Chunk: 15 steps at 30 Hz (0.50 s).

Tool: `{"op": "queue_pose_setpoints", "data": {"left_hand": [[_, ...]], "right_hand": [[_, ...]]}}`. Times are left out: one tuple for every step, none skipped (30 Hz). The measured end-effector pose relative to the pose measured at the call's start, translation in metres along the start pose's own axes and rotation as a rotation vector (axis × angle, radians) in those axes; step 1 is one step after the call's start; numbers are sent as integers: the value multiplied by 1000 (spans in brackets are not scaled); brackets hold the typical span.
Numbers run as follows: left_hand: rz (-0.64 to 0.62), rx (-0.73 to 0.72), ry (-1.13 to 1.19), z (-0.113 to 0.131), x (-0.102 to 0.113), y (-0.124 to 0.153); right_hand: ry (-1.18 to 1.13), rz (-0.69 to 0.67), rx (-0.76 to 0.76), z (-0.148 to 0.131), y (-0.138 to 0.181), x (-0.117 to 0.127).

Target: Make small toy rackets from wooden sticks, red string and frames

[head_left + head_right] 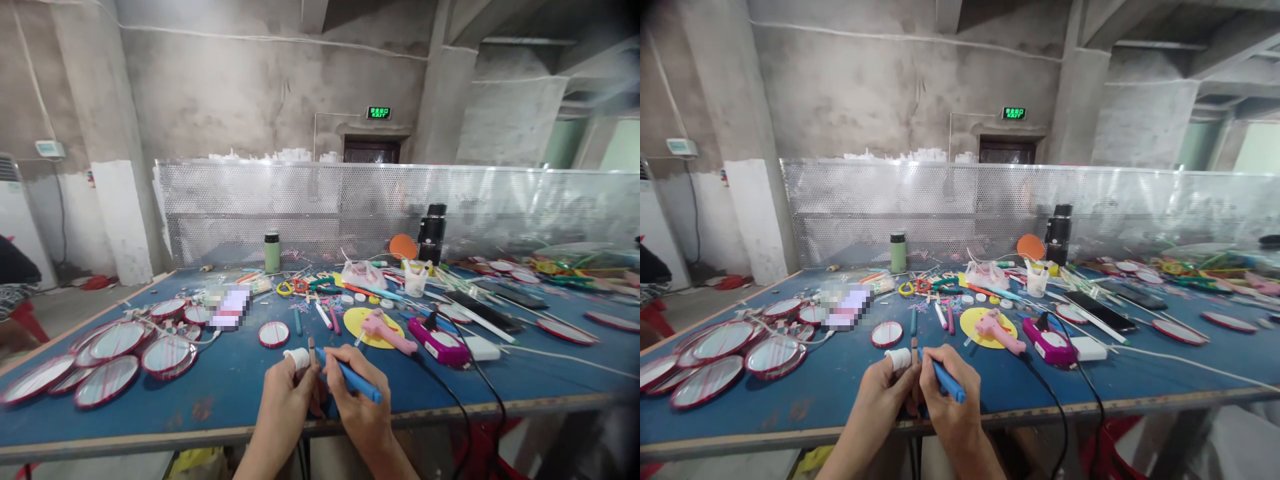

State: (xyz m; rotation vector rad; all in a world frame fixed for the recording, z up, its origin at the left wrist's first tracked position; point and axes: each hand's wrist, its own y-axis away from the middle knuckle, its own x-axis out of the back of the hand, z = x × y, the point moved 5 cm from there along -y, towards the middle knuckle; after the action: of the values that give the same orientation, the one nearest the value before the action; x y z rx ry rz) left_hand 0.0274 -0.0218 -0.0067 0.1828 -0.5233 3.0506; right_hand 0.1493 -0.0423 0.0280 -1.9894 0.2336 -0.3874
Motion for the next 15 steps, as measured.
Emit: {"op": "queue_pose_setpoints", "data": {"left_hand": [[9,-4,-10,0,0,0],[18,-8,-20,0,1,1],[26,-9,-29,0,1,1],[31,-10,-36,0,2,1],[33,-9,-38,0,2,1],[33,-7,-37,0,2,1],[31,-6,-35,1,2,1],[29,-5,-34,1,2,1],[27,-4,-31,2,1,1],[25,-2,-27,2,1,2],[22,0,-23,2,1,2],[19,0,-18,2,1,2],[15,-2,-16,2,1,2],[15,-5,-18,2,2,2],[15,-9,-23,2,2,2]], "right_hand": [[3,-7,-2,0,1,0],[5,-18,-1,0,1,-1],[6,-26,-1,0,1,-1],[4,-30,-3,1,1,-1],[-2,-32,-6,1,2,-2],[-8,-31,-12,2,2,-2],[-14,-30,-19,2,2,-2],[-17,-30,-23,3,2,-3],[-16,-32,-26,3,2,-3],[-13,-36,-29,4,2,-3],[-10,-40,-31,4,2,-3],[-7,-47,-33,3,2,-4],[-9,-54,-32,3,2,-4],[-13,-59,-29,2,2,-4],[-20,-66,-24,1,2,-4]]}}
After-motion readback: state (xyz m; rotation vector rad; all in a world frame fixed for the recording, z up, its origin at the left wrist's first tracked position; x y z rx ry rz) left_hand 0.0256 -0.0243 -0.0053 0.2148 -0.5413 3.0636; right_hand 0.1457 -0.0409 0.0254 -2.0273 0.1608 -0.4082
